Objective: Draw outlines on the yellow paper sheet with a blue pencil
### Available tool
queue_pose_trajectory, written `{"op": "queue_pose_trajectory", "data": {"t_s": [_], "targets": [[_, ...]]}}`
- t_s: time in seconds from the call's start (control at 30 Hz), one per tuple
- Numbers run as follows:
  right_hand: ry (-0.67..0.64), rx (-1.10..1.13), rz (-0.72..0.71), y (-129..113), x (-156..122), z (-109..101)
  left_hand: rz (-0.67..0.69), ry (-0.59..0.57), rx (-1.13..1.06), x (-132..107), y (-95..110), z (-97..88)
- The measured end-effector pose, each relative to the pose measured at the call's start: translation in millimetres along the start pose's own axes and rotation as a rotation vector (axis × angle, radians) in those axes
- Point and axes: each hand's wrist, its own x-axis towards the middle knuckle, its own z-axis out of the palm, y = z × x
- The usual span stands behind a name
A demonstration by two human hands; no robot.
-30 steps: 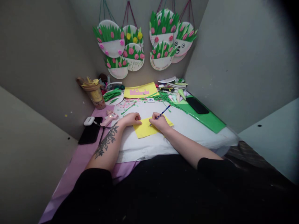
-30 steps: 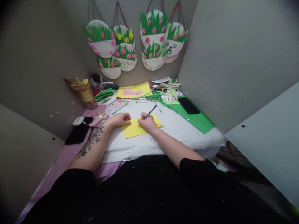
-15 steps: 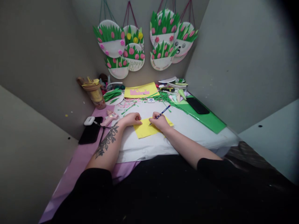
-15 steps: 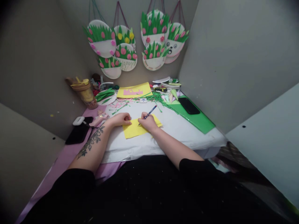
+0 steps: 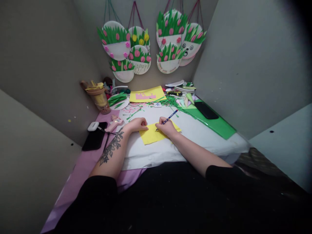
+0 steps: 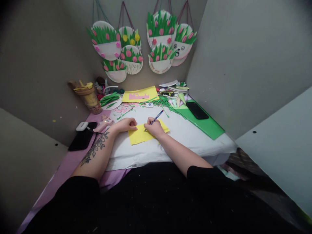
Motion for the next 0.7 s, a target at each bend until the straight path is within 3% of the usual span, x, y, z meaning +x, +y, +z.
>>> {"op": "queue_pose_trajectory", "data": {"t_s": [0.6, 0.7], "targets": [[-0.014, 0.095, 0.062, -3.9, 3.5, -0.3, -0.001, 0.002, 0.003, -0.6, 1.3, -0.8], [-0.067, 0.082, 0.060, -3.1, 11.4, 0.6, -0.005, -0.003, 0.004, -1.5, 2.4, -1.4]]}}
